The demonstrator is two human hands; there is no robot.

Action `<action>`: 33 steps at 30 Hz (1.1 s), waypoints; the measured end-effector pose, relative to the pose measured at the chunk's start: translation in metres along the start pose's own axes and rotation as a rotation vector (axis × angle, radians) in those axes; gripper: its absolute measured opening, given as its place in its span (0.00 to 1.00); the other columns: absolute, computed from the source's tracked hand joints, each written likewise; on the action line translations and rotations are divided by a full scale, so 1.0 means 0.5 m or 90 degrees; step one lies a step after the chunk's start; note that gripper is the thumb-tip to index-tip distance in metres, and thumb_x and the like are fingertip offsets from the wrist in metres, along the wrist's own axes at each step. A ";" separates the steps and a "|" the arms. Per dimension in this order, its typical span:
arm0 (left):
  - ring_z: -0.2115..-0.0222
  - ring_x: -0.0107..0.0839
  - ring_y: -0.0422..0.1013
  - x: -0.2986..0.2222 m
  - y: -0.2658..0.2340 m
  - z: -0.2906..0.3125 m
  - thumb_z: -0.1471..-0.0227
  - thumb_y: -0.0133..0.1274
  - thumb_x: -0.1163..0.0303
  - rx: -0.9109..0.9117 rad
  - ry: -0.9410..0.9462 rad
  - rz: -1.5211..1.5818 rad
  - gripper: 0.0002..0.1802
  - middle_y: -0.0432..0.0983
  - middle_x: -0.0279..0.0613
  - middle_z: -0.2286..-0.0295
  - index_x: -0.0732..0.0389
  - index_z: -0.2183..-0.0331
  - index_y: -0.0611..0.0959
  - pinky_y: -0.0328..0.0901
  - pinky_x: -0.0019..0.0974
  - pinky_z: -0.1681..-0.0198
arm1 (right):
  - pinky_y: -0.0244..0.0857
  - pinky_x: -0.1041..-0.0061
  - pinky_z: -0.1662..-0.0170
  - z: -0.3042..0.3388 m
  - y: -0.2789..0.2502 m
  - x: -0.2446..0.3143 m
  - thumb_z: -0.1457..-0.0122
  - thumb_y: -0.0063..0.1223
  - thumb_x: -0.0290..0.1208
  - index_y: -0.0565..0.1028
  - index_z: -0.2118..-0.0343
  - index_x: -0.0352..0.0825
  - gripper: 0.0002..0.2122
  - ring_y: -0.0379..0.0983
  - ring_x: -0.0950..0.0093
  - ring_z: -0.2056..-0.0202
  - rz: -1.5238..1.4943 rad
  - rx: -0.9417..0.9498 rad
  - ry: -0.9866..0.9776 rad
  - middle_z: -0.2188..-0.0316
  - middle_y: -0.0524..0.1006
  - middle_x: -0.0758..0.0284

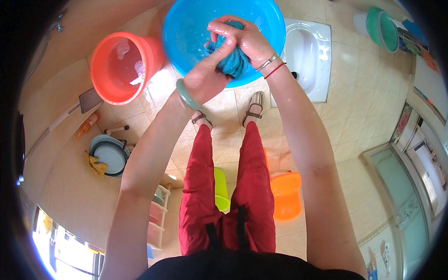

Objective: The person washes a blue cloth in a blue basin of water, wrings it out, and then uses a yellow cloth to wipe a glass shower door. The person scrubs the cloth in the water and then wipes the glass surface in broad strokes.

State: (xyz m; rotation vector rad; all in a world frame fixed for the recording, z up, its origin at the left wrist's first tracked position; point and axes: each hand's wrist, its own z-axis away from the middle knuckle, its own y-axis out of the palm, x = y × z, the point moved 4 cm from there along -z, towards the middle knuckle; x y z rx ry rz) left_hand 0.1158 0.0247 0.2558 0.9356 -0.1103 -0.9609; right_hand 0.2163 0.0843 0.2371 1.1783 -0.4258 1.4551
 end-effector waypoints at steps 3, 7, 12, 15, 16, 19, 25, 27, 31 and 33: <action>0.55 0.24 0.67 -0.001 -0.002 0.020 0.45 0.59 0.54 0.008 -0.076 -0.166 0.24 0.72 0.30 0.55 0.51 0.50 0.74 0.61 0.36 0.49 | 0.71 0.73 0.55 0.011 0.022 0.037 0.40 0.57 0.33 0.77 0.59 0.31 0.11 0.78 0.69 0.64 -0.001 0.038 -0.038 0.71 0.76 0.65; 0.61 0.22 0.69 -0.022 0.022 0.037 0.46 0.60 0.58 0.053 -0.091 -0.254 0.18 0.74 0.30 0.63 0.53 0.56 0.78 0.61 0.34 0.51 | 0.70 0.75 0.53 0.019 0.045 0.079 0.40 0.57 0.31 0.76 0.55 0.30 0.13 0.78 0.68 0.58 -0.040 0.119 -0.024 0.66 0.77 0.63; 0.68 0.21 0.67 -0.044 0.069 0.072 0.47 0.60 0.66 0.081 -0.116 -0.091 0.08 0.72 0.29 0.71 0.57 0.65 0.81 0.63 0.29 0.66 | 0.68 0.72 0.50 0.033 0.060 0.125 0.40 0.56 0.29 0.75 0.51 0.31 0.15 0.75 0.66 0.52 -0.102 0.241 -0.003 0.62 0.76 0.64; 0.75 0.19 0.61 -0.054 0.075 0.081 0.48 0.59 0.72 0.052 -0.155 -0.116 0.03 0.68 0.30 0.75 0.58 0.70 0.80 0.55 0.25 0.75 | 0.68 0.74 0.51 0.047 0.077 0.161 0.40 0.55 0.29 0.74 0.48 0.34 0.17 0.74 0.71 0.58 0.023 0.188 -0.017 0.63 0.75 0.65; 0.76 0.18 0.60 -0.055 0.075 0.081 0.48 0.58 0.73 0.056 -0.166 -0.119 0.03 0.67 0.30 0.75 0.58 0.71 0.80 0.54 0.25 0.76 | 0.68 0.75 0.51 0.048 0.080 0.167 0.39 0.54 0.29 0.74 0.47 0.35 0.17 0.73 0.72 0.60 0.040 0.168 -0.019 0.64 0.76 0.66; 0.79 0.17 0.56 -0.058 0.076 0.081 0.50 0.59 0.72 0.053 -0.163 -0.174 0.06 0.66 0.29 0.77 0.59 0.75 0.78 0.49 0.24 0.80 | 0.67 0.78 0.54 0.051 0.089 0.174 0.38 0.53 0.31 0.75 0.47 0.36 0.16 0.69 0.77 0.66 0.084 0.103 -0.020 0.66 0.75 0.67; 0.81 0.19 0.58 -0.075 0.082 0.093 0.52 0.61 0.64 -0.109 -0.138 -0.569 0.12 0.65 0.34 0.81 0.62 0.74 0.79 0.52 0.28 0.81 | 0.63 0.82 0.61 0.053 0.101 0.157 0.35 0.49 0.34 0.77 0.50 0.35 0.14 0.63 0.82 0.73 0.122 0.046 -0.041 0.75 0.70 0.74; 0.80 0.23 0.62 -0.066 0.071 0.086 0.51 0.60 0.60 -0.128 -0.057 -0.658 0.13 0.68 0.37 0.81 0.61 0.72 0.82 0.57 0.32 0.80 | 0.62 0.82 0.64 0.053 0.110 0.153 0.34 0.48 0.35 0.78 0.52 0.34 0.14 0.62 0.83 0.75 0.127 0.011 -0.046 0.79 0.68 0.75; 0.79 0.30 0.68 -0.048 0.046 0.071 0.51 0.60 0.53 -0.144 0.029 -0.828 0.15 0.72 0.42 0.81 0.55 0.67 0.85 0.64 0.37 0.76 | 0.62 0.81 0.70 0.050 0.116 0.143 0.33 0.48 0.39 0.78 0.60 0.31 0.15 0.60 0.83 0.78 0.131 -0.069 -0.033 0.82 0.66 0.75; 0.79 0.33 0.70 -0.052 0.045 0.077 0.51 0.60 0.52 -0.171 0.019 -0.850 0.17 0.73 0.44 0.81 0.54 0.66 0.85 0.65 0.38 0.75 | 0.61 0.80 0.72 0.051 0.120 0.138 0.34 0.49 0.42 0.78 0.64 0.30 0.17 0.59 0.84 0.80 0.103 -0.131 -0.012 0.84 0.65 0.75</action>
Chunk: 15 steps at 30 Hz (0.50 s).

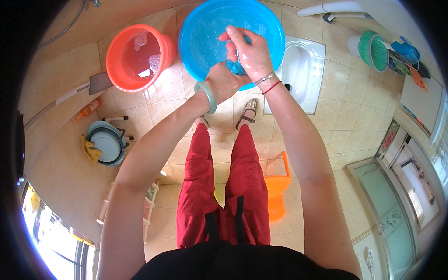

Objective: The person washes a blue cloth in a blue basin of water, wrings it out, and then uses a yellow cloth to wipe a glass shower door. The person scrubs the cloth in the water and then wipes the glass surface in broad strokes.

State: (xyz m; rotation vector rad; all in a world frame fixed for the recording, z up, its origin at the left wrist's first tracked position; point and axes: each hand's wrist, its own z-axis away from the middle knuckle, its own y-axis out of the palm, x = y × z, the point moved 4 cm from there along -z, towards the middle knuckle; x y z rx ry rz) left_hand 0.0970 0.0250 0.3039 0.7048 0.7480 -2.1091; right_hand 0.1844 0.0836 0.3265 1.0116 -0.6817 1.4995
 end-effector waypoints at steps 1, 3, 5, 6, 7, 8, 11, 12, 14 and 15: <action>0.78 0.34 0.71 -0.002 -0.006 0.005 0.51 0.60 0.51 -0.006 -0.021 0.000 0.18 0.74 0.46 0.81 0.54 0.65 0.85 0.66 0.38 0.74 | 0.60 0.80 0.74 0.000 0.001 -0.004 0.34 0.49 0.42 0.78 0.66 0.30 0.17 0.60 0.83 0.81 -0.014 -0.016 0.004 0.84 0.66 0.74; 0.77 0.37 0.73 -0.004 -0.010 0.006 0.52 0.61 0.51 0.008 -0.033 -0.012 0.22 0.75 0.50 0.79 0.59 0.64 0.83 0.67 0.40 0.73 | 0.58 0.81 0.78 -0.003 0.000 -0.014 0.35 0.51 0.43 0.78 0.70 0.30 0.18 0.61 0.83 0.83 -0.040 -0.049 0.012 0.85 0.68 0.73; 0.71 0.41 0.75 -0.012 -0.020 0.012 0.53 0.62 0.51 0.008 -0.049 -0.023 0.26 0.77 0.55 0.74 0.64 0.62 0.81 0.69 0.41 0.67 | 0.58 0.80 0.79 -0.005 0.001 -0.019 0.36 0.51 0.45 0.76 0.73 0.30 0.19 0.61 0.82 0.85 -0.044 -0.072 0.013 0.86 0.67 0.72; 0.66 0.44 0.76 -0.016 -0.025 0.017 0.53 0.62 0.51 0.002 -0.057 -0.029 0.28 0.78 0.57 0.69 0.67 0.61 0.80 0.70 0.41 0.63 | 0.57 0.80 0.80 -0.005 0.002 -0.020 0.36 0.51 0.45 0.75 0.75 0.31 0.20 0.61 0.82 0.85 -0.046 -0.084 0.015 0.87 0.67 0.72; 0.62 0.47 0.77 -0.019 -0.030 0.021 0.54 0.63 0.51 -0.004 -0.065 -0.033 0.30 0.79 0.60 0.65 0.69 0.59 0.79 0.71 0.42 0.59 | 0.57 0.79 0.81 -0.004 0.003 -0.023 0.36 0.50 0.46 0.74 0.76 0.31 0.20 0.61 0.81 0.86 -0.062 -0.103 0.024 0.87 0.66 0.72; 0.61 0.48 0.77 -0.018 -0.032 0.022 0.53 0.63 0.51 0.005 -0.070 -0.043 0.31 0.79 0.60 0.64 0.68 0.58 0.78 0.71 0.42 0.58 | 0.56 0.79 0.81 -0.004 0.006 -0.025 0.36 0.50 0.46 0.72 0.77 0.32 0.21 0.61 0.81 0.86 -0.077 -0.122 0.034 0.87 0.66 0.71; 0.59 0.50 0.76 -0.008 -0.033 0.023 0.53 0.61 0.51 0.025 -0.079 -0.068 0.31 0.79 0.59 0.61 0.67 0.55 0.78 0.71 0.44 0.56 | 0.55 0.78 0.82 -0.003 0.012 -0.037 0.35 0.48 0.46 0.69 0.79 0.33 0.21 0.60 0.80 0.87 -0.099 -0.166 0.058 0.88 0.65 0.71; 0.59 0.50 0.76 -0.002 -0.033 0.021 0.52 0.61 0.52 0.026 -0.078 -0.071 0.31 0.79 0.59 0.61 0.67 0.54 0.78 0.70 0.44 0.55 | 0.54 0.78 0.83 -0.003 0.014 -0.043 0.35 0.48 0.46 0.68 0.79 0.33 0.21 0.60 0.79 0.87 -0.102 -0.177 0.065 0.88 0.65 0.70; 0.58 0.51 0.76 0.013 -0.030 0.019 0.51 0.60 0.52 0.019 -0.082 -0.077 0.31 0.79 0.59 0.60 0.66 0.53 0.78 0.70 0.45 0.55 | 0.54 0.77 0.83 -0.006 0.020 -0.059 0.34 0.47 0.44 0.68 0.79 0.33 0.21 0.59 0.79 0.87 -0.107 -0.187 0.067 0.88 0.65 0.70; 0.58 0.51 0.75 0.022 -0.029 0.018 0.51 0.60 0.52 0.012 -0.085 -0.080 0.31 0.78 0.58 0.60 0.66 0.53 0.78 0.70 0.45 0.55 | 0.54 0.77 0.83 -0.008 0.024 -0.068 0.34 0.46 0.44 0.68 0.79 0.32 0.21 0.59 0.79 0.87 -0.109 -0.192 0.069 0.87 0.65 0.70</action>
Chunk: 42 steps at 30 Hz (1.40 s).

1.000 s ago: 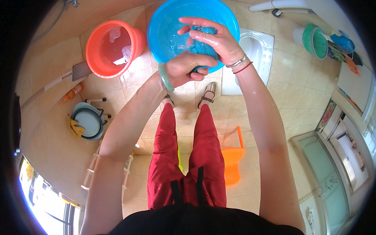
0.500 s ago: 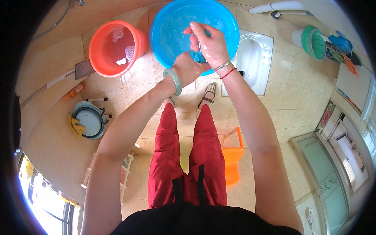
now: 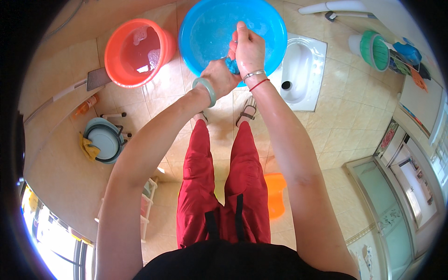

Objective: The person washes a blue cloth in a blue basin of water, wrings it out, and then uses a yellow cloth to wipe a glass shower door. The person scrubs the cloth in the water and then wipes the glass surface in broad strokes.

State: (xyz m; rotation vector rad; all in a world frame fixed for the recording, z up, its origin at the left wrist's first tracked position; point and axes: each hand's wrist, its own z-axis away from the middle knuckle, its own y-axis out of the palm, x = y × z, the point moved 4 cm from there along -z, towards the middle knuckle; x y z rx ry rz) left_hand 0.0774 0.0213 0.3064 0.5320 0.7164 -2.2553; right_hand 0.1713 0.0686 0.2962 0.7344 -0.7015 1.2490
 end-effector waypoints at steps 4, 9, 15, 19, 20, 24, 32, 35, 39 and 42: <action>0.57 0.50 0.75 0.021 0.002 -0.010 0.51 0.59 0.52 0.018 -0.035 -0.054 0.30 0.78 0.58 0.60 0.66 0.54 0.79 0.70 0.44 0.54 | 0.52 0.76 0.83 -0.010 0.009 -0.037 0.34 0.45 0.42 0.67 0.79 0.33 0.20 0.58 0.79 0.86 0.019 -0.054 0.026 0.86 0.64 0.71; 0.60 0.50 0.77 0.073 0.018 -0.035 0.54 0.62 0.54 -0.029 -0.049 -0.038 0.29 0.79 0.61 0.63 0.71 0.60 0.81 0.71 0.45 0.59 | 0.54 0.76 0.84 -0.030 0.023 -0.089 0.34 0.44 0.40 0.68 0.79 0.32 0.19 0.59 0.78 0.85 0.043 -0.082 0.049 0.85 0.65 0.70; 0.56 0.49 0.75 0.141 0.026 -0.050 0.54 0.60 0.50 -0.016 -0.103 0.002 0.30 0.79 0.57 0.59 0.65 0.56 0.80 0.69 0.44 0.54 | 0.58 0.74 0.82 -0.048 0.049 -0.167 0.34 0.44 0.41 0.69 0.78 0.32 0.19 0.66 0.76 0.84 0.102 -0.120 0.102 0.83 0.70 0.67; 0.59 0.46 0.76 0.206 0.037 -0.048 0.57 0.65 0.60 -0.172 -0.023 0.259 0.41 0.79 0.50 0.61 0.61 0.45 0.66 0.69 0.41 0.54 | 0.70 0.69 0.66 -0.055 0.062 -0.216 0.34 0.43 0.46 0.72 0.64 0.29 0.19 0.75 0.67 0.72 -0.109 0.032 0.246 0.73 0.76 0.59; 0.60 0.45 0.76 0.227 0.032 -0.043 0.58 0.66 0.62 -0.239 0.027 0.339 0.44 0.78 0.48 0.62 0.60 0.43 0.62 0.69 0.40 0.55 | 0.69 0.68 0.62 -0.044 0.068 -0.210 0.34 0.44 0.45 0.71 0.60 0.29 0.19 0.74 0.67 0.68 -0.155 0.072 0.270 0.69 0.76 0.59; 0.62 0.33 0.76 0.254 0.010 -0.013 0.52 0.66 0.65 -0.057 -0.028 0.674 0.43 0.76 0.44 0.60 0.60 0.41 0.60 0.73 0.37 0.58 | 0.65 0.66 0.47 -0.018 0.062 -0.198 0.36 0.47 0.38 0.66 0.45 0.29 0.21 0.70 0.68 0.52 -0.177 0.191 0.270 0.53 0.74 0.58; 0.56 0.30 0.74 0.333 -0.006 0.010 0.39 0.47 0.49 -0.040 -0.107 0.869 0.29 0.76 0.39 0.54 0.58 0.44 0.69 0.71 0.40 0.53 | 0.71 0.71 0.60 0.019 0.080 -0.185 0.45 0.51 0.18 0.68 0.45 0.31 0.22 0.73 0.68 0.54 -0.039 0.212 0.220 0.49 0.73 0.57; 0.57 0.28 0.73 0.391 -0.004 -0.007 0.38 0.48 0.53 -0.197 -0.021 0.986 0.26 0.76 0.37 0.54 0.61 0.47 0.73 0.67 0.35 0.52 | 0.69 0.74 0.62 0.021 0.099 -0.196 0.46 0.52 0.19 0.72 0.48 0.31 0.20 0.73 0.70 0.55 -0.039 0.191 0.196 0.52 0.75 0.57; 0.58 0.28 0.73 0.420 -0.024 0.003 0.38 0.49 0.54 -0.182 0.002 1.088 0.22 0.76 0.37 0.56 0.57 0.48 0.74 0.67 0.35 0.55 | 0.68 0.77 0.57 0.028 0.163 -0.238 0.50 0.64 0.33 0.71 0.47 0.33 0.26 0.72 0.77 0.56 0.109 0.251 0.184 0.57 0.76 0.63; 0.58 0.29 0.74 0.440 -0.047 0.015 0.39 0.51 0.56 -0.190 -0.018 1.129 0.21 0.77 0.37 0.56 0.53 0.47 0.74 0.68 0.36 0.55 | 0.68 0.76 0.56 0.044 0.209 -0.273 0.52 0.66 0.36 0.71 0.47 0.33 0.28 0.73 0.76 0.57 0.273 0.371 0.170 0.59 0.77 0.64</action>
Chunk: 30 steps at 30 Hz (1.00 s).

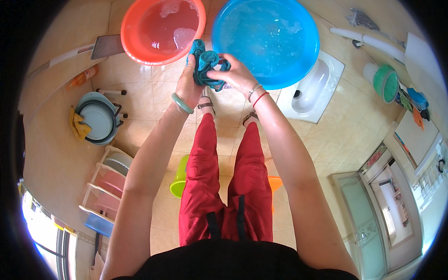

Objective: The person washes a blue cloth in a blue basin of water, wrings it out, and then uses a yellow cloth to wipe a glass shower door. The person scrubs the cloth in the water and then wipes the glass surface in broad strokes.

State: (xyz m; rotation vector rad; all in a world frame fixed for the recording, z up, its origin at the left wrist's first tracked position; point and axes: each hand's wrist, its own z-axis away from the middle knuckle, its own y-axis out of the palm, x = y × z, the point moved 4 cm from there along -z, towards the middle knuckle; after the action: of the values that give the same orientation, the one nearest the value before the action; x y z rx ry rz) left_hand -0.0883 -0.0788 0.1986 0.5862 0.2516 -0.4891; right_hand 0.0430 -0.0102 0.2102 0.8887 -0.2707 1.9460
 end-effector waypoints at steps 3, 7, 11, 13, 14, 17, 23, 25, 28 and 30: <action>0.58 0.29 0.74 -0.020 -0.028 0.003 0.39 0.52 0.61 -0.024 0.048 -0.031 0.21 0.77 0.36 0.56 0.54 0.45 0.73 0.69 0.36 0.54 | 0.68 0.78 0.59 -0.039 0.011 -0.045 0.50 0.63 0.36 0.77 0.59 0.30 0.18 0.75 0.77 0.64 0.192 0.013 0.014 0.64 0.80 0.67; 0.59 0.29 0.75 -0.032 -0.047 0.028 0.37 0.49 0.63 -0.104 0.052 -0.126 0.17 0.77 0.37 0.56 0.53 0.47 0.75 0.72 0.37 0.58 | 0.68 0.80 0.61 -0.043 0.019 -0.053 0.41 0.55 0.29 0.80 0.62 0.29 0.09 0.76 0.79 0.65 -0.035 -0.116 0.002 0.66 0.81 0.66; 0.62 0.27 0.75 -0.020 -0.083 0.025 0.37 0.49 0.61 -0.080 -0.001 -0.018 0.18 0.77 0.34 0.57 0.53 0.47 0.75 0.72 0.34 0.61 | 0.67 0.80 0.58 -0.033 0.029 -0.057 0.45 0.58 0.27 0.76 0.54 0.30 0.15 0.74 0.78 0.62 -0.170 -0.146 0.071 0.62 0.78 0.66; 0.62 0.27 0.75 0.011 -0.111 0.004 0.37 0.49 0.60 -0.041 0.011 -0.114 0.19 0.77 0.34 0.58 0.53 0.46 0.73 0.73 0.37 0.60 | 0.66 0.81 0.58 -0.028 0.035 -0.062 0.47 0.59 0.22 0.74 0.50 0.31 0.20 0.73 0.78 0.61 -0.201 -0.147 0.104 0.60 0.76 0.66; 0.62 0.28 0.75 0.019 -0.117 -0.004 0.38 0.49 0.60 -0.021 0.018 -0.163 0.20 0.77 0.34 0.59 0.53 0.46 0.72 0.74 0.39 0.59 | 0.67 0.81 0.58 -0.031 0.030 -0.074 0.49 0.58 0.20 0.73 0.48 0.32 0.22 0.72 0.78 0.61 -0.191 -0.156 0.075 0.59 0.76 0.66; 0.63 0.25 0.74 0.054 -0.105 -0.018 0.40 0.54 0.64 -0.116 -0.024 -0.118 0.18 0.77 0.36 0.62 0.57 0.50 0.75 0.71 0.33 0.57 | 0.68 0.79 0.60 -0.035 0.010 -0.124 0.56 0.55 0.14 0.71 0.46 0.35 0.29 0.72 0.77 0.63 -0.184 -0.209 0.023 0.60 0.75 0.67; 0.57 0.36 0.74 0.139 -0.160 -0.120 0.46 0.57 0.72 0.004 0.105 -0.578 0.22 0.76 0.43 0.57 0.53 0.48 0.78 0.69 0.32 0.53 | 0.68 0.72 0.53 -0.103 -0.020 -0.293 0.57 0.56 0.19 0.72 0.48 0.39 0.28 0.74 0.67 0.56 0.203 -0.295 0.020 0.57 0.77 0.61; 0.55 0.40 0.73 0.167 -0.163 -0.140 0.48 0.58 0.73 -0.030 0.159 -0.720 0.25 0.73 0.48 0.54 0.47 0.48 0.78 0.68 0.35 0.51 | 0.67 0.70 0.51 -0.113 -0.037 -0.345 0.56 0.55 0.21 0.72 0.48 0.38 0.26 0.74 0.64 0.54 0.146 -0.335 0.035 0.54 0.76 0.58; 0.53 0.48 0.71 0.195 -0.153 -0.180 0.50 0.59 0.73 -0.019 0.203 -0.815 0.28 0.63 0.55 0.46 0.37 0.48 0.78 0.67 0.40 0.48 | 0.66 0.69 0.49 -0.143 -0.073 -0.417 0.53 0.56 0.25 0.72 0.47 0.37 0.25 0.73 0.62 0.53 -0.051 -0.378 0.039 0.51 0.74 0.56; 0.53 0.48 0.71 0.218 -0.154 -0.212 0.50 0.60 0.72 -0.003 0.250 -0.872 0.28 0.61 0.55 0.44 0.36 0.48 0.78 0.67 0.41 0.47 | 0.66 0.69 0.49 -0.153 -0.097 -0.448 0.51 0.58 0.29 0.72 0.47 0.37 0.25 0.73 0.63 0.53 -0.040 -0.395 0.050 0.50 0.73 0.57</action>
State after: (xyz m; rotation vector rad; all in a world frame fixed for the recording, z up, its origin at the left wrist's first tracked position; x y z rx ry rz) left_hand -0.0436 -0.1128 0.0374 0.4300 1.0488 -1.6905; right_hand 0.1121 -0.0954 -0.0053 0.4044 -0.7401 1.6808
